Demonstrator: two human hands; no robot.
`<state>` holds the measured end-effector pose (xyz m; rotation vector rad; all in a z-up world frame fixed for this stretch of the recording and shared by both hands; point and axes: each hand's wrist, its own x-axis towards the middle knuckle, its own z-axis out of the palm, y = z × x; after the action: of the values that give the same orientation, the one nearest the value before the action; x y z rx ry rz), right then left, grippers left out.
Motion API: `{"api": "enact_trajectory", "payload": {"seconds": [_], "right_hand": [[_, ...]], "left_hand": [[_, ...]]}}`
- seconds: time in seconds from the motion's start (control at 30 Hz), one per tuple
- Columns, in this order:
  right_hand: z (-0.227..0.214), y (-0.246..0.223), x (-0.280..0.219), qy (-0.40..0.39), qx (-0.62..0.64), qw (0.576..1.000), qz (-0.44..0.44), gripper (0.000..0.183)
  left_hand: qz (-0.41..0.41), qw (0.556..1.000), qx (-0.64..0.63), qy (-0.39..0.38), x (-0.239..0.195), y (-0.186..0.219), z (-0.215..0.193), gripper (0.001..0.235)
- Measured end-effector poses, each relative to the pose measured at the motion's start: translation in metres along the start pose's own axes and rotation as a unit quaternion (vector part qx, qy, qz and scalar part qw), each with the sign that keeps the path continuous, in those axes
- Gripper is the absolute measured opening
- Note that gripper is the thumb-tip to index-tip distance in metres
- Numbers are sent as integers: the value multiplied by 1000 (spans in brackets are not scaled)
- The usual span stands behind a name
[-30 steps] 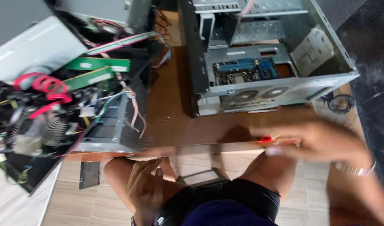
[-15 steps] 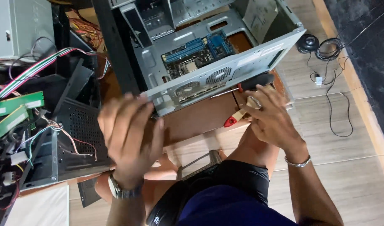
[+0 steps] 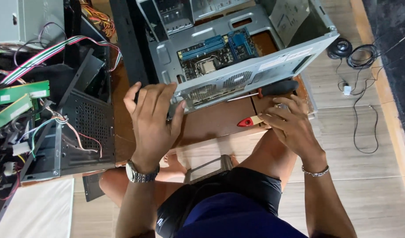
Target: The person cleans a bundle of computer power supply cables with a brush and then uses a screwdriver to work on the motherboard inside an open computer case.
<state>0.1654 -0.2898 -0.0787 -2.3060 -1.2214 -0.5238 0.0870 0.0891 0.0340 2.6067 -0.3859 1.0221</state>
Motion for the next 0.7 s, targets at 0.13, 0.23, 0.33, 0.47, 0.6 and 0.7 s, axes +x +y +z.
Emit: {"api": "enact_trajectory", "payload": {"seconds": [0.13, 0.23, 0.33, 0.47, 0.6, 0.7], "right_hand": [[-11, -9, 11, 2, 31, 1000, -2, 17], [6, -2, 0, -20, 8, 998, -63, 37], [6, 5, 0, -34, -9, 997, -73, 41], [-8, 2, 9, -25, -37, 996, -78, 22], [6, 25, -11, 15, -110, 994, -20, 33], [-7, 23, -9, 14, -121, 993, -1, 54]], "left_hand": [[-13, 999, 29, 23, -6, 7, 2, 22], [-12, 999, 25, 41, -7, 13, -3, 19], [-21, 999, 25, 36, -11, 12, -5, 19], [-21, 997, 30, 65, -15, 13, -8, 29], [-12, 997, -6, 81, -31, 5, 3, 19], [-7, 995, -25, 92, -40, 1, 11, 23]]}}
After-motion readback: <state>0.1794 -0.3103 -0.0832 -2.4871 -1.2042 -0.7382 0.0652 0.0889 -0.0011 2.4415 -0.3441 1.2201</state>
